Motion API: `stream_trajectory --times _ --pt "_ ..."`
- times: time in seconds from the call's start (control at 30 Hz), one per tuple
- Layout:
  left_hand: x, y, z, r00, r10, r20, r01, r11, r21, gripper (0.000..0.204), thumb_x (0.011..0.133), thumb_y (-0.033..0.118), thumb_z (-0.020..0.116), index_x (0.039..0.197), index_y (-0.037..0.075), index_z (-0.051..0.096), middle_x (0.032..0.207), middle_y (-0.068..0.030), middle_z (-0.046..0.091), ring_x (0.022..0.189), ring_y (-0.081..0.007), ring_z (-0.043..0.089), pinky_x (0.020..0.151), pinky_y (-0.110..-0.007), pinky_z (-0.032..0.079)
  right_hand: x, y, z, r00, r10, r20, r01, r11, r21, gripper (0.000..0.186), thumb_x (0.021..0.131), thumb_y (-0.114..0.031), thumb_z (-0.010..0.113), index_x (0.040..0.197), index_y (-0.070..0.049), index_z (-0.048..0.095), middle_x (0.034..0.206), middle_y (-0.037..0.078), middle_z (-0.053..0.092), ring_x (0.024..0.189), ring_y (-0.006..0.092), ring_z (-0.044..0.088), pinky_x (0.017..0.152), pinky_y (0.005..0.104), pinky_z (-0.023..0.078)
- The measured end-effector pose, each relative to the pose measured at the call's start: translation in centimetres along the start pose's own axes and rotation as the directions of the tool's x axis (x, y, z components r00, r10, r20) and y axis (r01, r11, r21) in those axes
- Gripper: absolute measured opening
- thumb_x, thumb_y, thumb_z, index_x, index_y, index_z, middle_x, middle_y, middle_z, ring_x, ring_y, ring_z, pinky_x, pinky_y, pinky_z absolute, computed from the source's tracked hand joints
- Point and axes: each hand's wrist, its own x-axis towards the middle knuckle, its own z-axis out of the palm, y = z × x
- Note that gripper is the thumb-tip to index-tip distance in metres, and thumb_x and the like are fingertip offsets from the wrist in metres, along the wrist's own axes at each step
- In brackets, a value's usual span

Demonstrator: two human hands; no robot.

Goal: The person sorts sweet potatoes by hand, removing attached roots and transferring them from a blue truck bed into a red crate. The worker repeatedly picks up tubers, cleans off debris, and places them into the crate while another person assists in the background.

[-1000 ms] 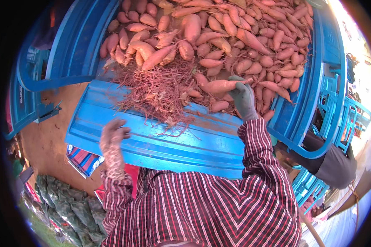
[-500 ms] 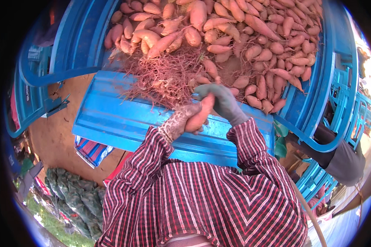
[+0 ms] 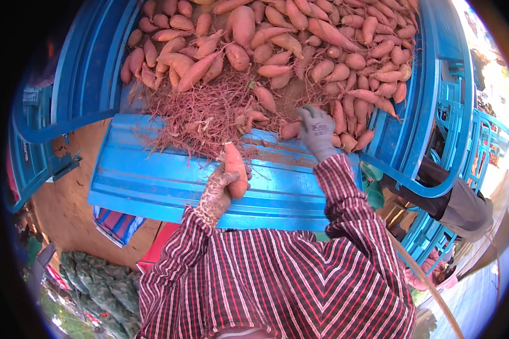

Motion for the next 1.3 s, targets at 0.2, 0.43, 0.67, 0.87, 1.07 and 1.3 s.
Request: stream_trajectory --times 0.2,0.43,0.67,0.87,1.07,1.3 --pt "-0.4 2.3 1.3 0.985 0.037 0.167 -0.07 0.978 0.195 0.063 0.075 0.032 0.078 0.125 0.003 0.053 0.105 -0.0118 0.065 0.097 -0.0238 0.063 0.09 -0.037 0.052 3.9 6.5 3.1 0.977 -0.026 0.211 0.081 0.962 -0.261 0.048 0.082 -0.027 0.066 0.128 -0.017 0.056 0.134 0.008 0.055 0.125 0.0244 0.051 0.099 0.0441 0.043" --pt "0.1 3.7 1.8 0.983 0.086 0.162 -0.09 0.996 0.023 0.068 0.075 0.044 0.076 0.121 -0.002 0.057 0.11 -0.017 0.064 0.096 -0.0258 0.064 0.087 -0.039 0.056 3.9 1.9 -2.1 0.916 0.007 0.4 -0.385 0.293 0.875 0.053 0.082 -0.031 0.073 0.122 -0.004 0.054 0.11 0.007 0.062 0.096 0.0169 0.061 0.08 0.0316 0.051" --pt "0.7 6.3 2.2 0.976 0.193 0.104 -0.212 0.949 0.232 0.07 0.076 0.033 0.071 0.131 -0.006 0.054 0.129 -0.0157 0.059 0.116 -0.0235 0.059 0.101 -0.037 0.047 1.0 -8.8 -5.1 0.934 -0.095 0.346 -0.305 0.299 0.904 0.06 0.079 -0.026 0.079 0.122 0.004 0.051 0.103 0.01 0.063 0.086 0.0163 0.063 0.071 0.03 0.052" --pt "0.1 6.5 1.3 0.968 0.234 0.094 -0.251 0.931 0.264 0.064 0.079 0.026 0.07 0.133 -0.003 0.053 0.123 -0.0111 0.062 0.112 -0.0219 0.061 0.102 -0.035 0.046 0.1 -15.0 -6.0 0.937 -0.309 0.165 0.212 0.875 0.436 0.075 0.074 -0.043 0.078 0.134 -0.01 0.048 0.113 0.022 0.063 0.097 0.0407 0.065 0.078 0.0478 0.053" --pt "-1.6 5.8 -2.5 0.954 0.3 -0.022 -0.3 0.949 -0.1 0.054 0.083 0.034 0.064 0.122 -0.003 0.057 0.121 -0.0146 0.063 0.11 -0.0262 0.062 0.102 -0.038 0.047 -0.4 -16.4 -8.0 0.884 -0.422 0.2 0.157 0.671 0.724 0.068 0.079 -0.031 0.073 0.138 -0.009 0.047 0.116 0.02 0.063 0.092 0.0344 0.066 0.078 0.0453 0.053" --pt "-5.1 4.7 -3.5 0.925 0.336 -0.175 -0.377 0.863 -0.337 0.049 0.087 0.035 0.064 0.12 0.0 0.057 0.116 -0.0143 0.064 0.104 -0.0258 0.064 0.097 -0.039 0.05 -2.0 -17.7 -8.3 0.73 -0.678 0.09 0.619 0.71 0.334 0.025 0.09 -0.027 0.063 0.104 -0.008 0.058 0.092 0.012 0.062 0.087 0.0321 0.064 0.069 0.0445 0.049"
